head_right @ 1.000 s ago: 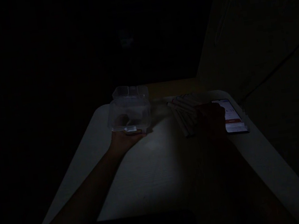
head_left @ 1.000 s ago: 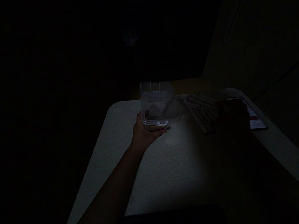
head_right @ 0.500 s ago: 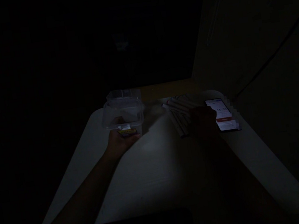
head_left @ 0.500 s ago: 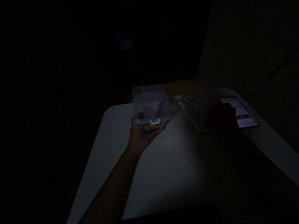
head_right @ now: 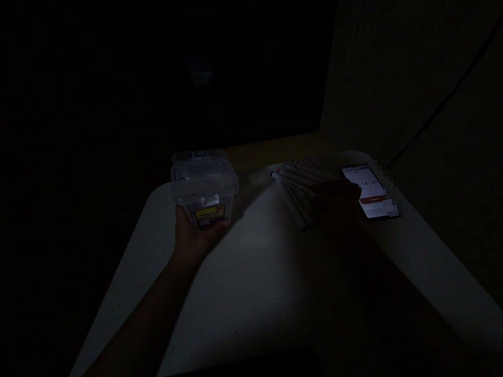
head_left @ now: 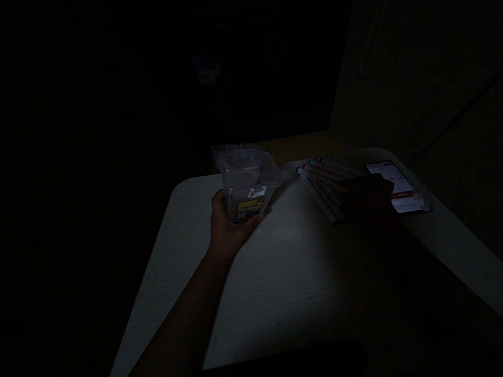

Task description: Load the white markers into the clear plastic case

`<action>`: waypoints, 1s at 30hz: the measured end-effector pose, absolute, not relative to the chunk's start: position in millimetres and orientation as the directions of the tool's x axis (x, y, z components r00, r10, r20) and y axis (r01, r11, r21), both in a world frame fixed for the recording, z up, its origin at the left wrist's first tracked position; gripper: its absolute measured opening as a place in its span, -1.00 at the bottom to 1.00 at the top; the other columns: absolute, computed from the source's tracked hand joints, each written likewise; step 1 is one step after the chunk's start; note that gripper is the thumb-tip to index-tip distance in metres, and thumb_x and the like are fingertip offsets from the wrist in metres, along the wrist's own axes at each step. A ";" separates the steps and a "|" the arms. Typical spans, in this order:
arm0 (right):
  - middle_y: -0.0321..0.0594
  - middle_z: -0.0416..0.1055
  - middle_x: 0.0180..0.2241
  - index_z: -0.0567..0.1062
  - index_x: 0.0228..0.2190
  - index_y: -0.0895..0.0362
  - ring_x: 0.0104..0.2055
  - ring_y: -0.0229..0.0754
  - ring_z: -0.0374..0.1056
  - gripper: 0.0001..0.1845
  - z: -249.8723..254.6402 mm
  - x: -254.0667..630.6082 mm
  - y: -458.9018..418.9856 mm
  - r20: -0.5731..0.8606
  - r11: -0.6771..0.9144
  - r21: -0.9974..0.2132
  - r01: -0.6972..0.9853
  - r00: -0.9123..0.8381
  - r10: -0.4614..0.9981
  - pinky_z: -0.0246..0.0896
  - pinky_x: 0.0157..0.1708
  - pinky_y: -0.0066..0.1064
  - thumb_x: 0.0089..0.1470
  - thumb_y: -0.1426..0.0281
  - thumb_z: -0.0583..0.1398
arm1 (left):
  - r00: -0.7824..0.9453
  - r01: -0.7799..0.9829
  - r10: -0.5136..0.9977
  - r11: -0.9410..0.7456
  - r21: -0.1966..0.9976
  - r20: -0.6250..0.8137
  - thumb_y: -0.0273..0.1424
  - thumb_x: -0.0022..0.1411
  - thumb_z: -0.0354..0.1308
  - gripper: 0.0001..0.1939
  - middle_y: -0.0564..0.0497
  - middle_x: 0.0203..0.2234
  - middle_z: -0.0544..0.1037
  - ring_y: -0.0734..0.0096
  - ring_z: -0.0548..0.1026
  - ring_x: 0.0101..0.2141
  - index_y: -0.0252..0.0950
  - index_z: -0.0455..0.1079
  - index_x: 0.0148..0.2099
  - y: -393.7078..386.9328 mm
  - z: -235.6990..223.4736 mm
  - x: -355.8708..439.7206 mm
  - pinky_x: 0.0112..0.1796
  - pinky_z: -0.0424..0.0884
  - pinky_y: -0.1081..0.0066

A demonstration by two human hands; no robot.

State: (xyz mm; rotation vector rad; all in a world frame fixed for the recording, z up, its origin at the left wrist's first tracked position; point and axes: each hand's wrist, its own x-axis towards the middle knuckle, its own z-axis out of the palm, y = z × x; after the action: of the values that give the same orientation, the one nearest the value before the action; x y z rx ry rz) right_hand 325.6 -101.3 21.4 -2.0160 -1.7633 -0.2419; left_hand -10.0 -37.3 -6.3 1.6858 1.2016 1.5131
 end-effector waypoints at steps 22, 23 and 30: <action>0.03 0.54 -0.17 0.55 -0.19 0.15 -0.09 0.01 0.47 -0.73 72.6 294.5 -137.4 0.713 0.179 -0.638 0.749 0.486 0.506 0.37 -0.05 -0.14 0.22 0.24 0.18 | 0.001 0.603 0.682 -0.584 0.543 0.732 -0.03 -0.11 0.54 -0.12 -0.17 0.05 0.52 -0.09 0.51 0.09 -0.20 0.32 0.20 -39.1 2.0 -12.4 0.16 0.39 -0.06; 0.01 0.53 -0.19 0.54 -0.21 0.17 -0.12 0.00 0.47 -0.76 77.8 291.0 -139.4 0.685 0.189 -0.686 0.703 0.536 0.494 0.38 -0.08 -0.15 0.18 0.28 0.19 | 0.020 0.630 0.670 -0.585 0.511 0.742 -0.02 -0.08 0.52 -0.14 -0.17 0.04 0.53 -0.08 0.52 0.07 -0.21 0.33 0.19 -39.3 3.2 -12.5 0.14 0.39 -0.04; -0.09 0.53 -0.31 0.55 -0.38 0.16 -0.21 -0.07 0.44 -0.81 89.9 275.2 -142.9 0.661 0.276 -0.745 0.607 0.620 0.422 0.40 -0.15 -0.16 -0.07 0.32 0.29 | 0.109 0.754 0.632 -0.556 0.350 0.768 -0.01 0.02 0.41 -0.23 -0.18 0.01 0.56 -0.02 0.53 0.02 -0.25 0.32 0.18 -36.1 5.0 -16.0 0.04 0.41 0.07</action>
State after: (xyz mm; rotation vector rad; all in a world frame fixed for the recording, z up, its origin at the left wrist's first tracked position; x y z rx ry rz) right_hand 275.2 -142.9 89.9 -1.3458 -0.9689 -0.1547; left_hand -16.0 -36.1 5.0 2.4318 1.5304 1.5622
